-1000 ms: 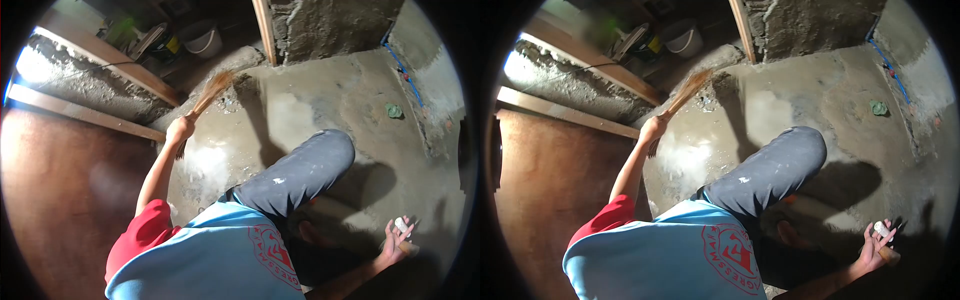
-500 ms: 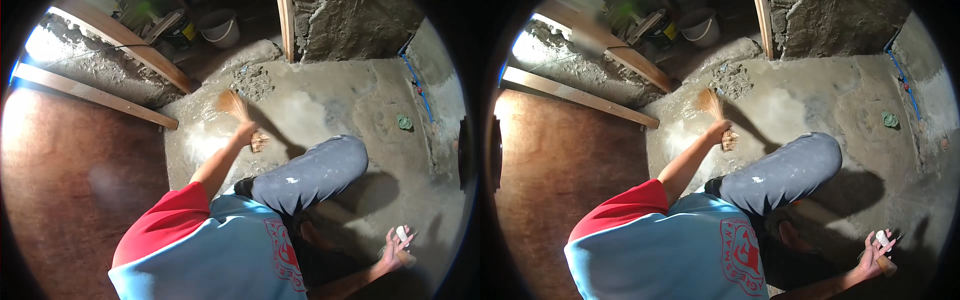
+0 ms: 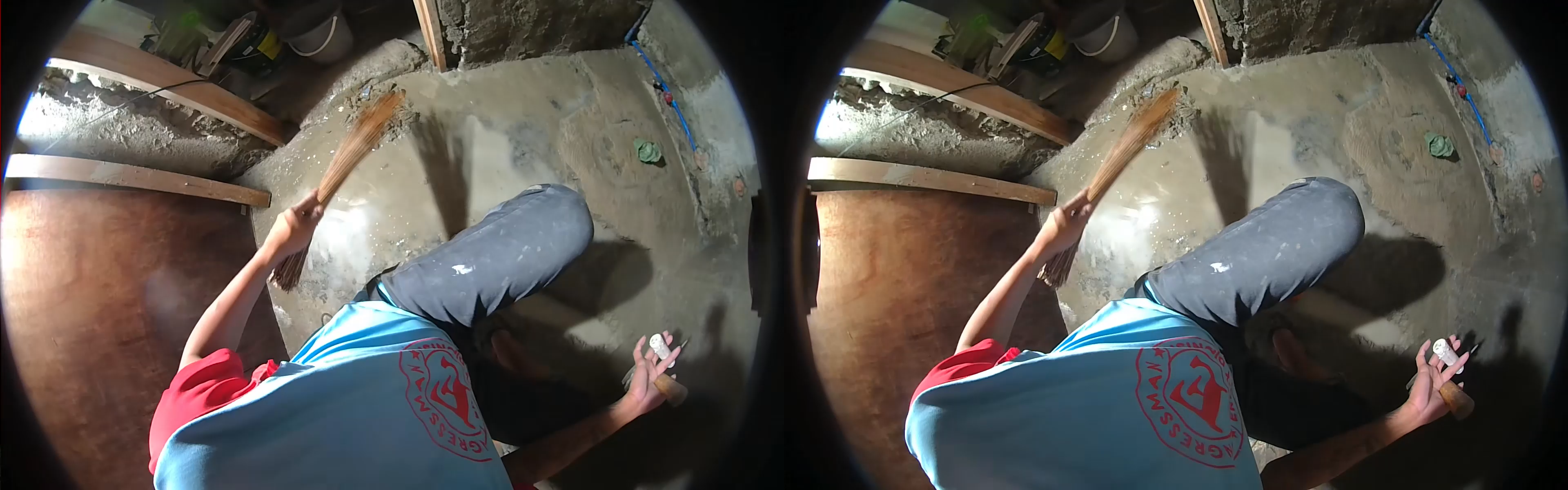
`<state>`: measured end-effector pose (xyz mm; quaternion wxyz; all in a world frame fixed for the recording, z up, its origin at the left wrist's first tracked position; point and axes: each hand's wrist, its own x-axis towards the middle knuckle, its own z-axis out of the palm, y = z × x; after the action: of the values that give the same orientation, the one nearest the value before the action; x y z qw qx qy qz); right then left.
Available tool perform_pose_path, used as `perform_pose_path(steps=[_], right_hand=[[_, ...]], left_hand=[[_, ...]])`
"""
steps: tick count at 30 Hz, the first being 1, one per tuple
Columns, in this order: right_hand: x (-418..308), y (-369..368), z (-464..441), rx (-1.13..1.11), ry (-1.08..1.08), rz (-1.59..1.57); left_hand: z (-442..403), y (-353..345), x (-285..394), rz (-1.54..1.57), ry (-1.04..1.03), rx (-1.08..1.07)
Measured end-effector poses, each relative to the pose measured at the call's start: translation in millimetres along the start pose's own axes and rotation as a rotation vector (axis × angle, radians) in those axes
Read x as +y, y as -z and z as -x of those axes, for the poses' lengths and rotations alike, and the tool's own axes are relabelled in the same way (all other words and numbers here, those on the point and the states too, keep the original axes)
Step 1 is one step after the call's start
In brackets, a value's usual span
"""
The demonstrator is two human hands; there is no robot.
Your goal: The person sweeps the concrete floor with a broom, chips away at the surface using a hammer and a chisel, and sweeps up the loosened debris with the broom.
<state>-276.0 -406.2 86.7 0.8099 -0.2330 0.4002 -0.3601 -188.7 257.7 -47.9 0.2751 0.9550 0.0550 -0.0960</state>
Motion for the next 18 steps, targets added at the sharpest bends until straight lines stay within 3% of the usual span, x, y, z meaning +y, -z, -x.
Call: perform_pose_path(steps=[3,6,9,13,18], right_hand=[[2.7,-3.5,5.1,0.012,0.018,0.007],[4.4,-2.8,6.1,0.007,0.021,0.007],[2.3,-2.0,5.5,0.014,0.022,0.016],[2.1,-0.2,4.1,0.009,0.021,-0.004],[1.0,-0.1,3.2,-0.006,0.018,-0.023]], left_hand=[[24.6,11.4,68.3,-0.238,0.094,-0.244],[33.3,2.9,83.0,-0.461,0.101,-0.418],[12.0,1.6,24.5,-0.724,0.269,-0.482],[-61.6,40.7,-53.0,-0.839,0.232,-0.185],[-104.1,119.0,-2.9,-0.971,0.106,-0.217]])
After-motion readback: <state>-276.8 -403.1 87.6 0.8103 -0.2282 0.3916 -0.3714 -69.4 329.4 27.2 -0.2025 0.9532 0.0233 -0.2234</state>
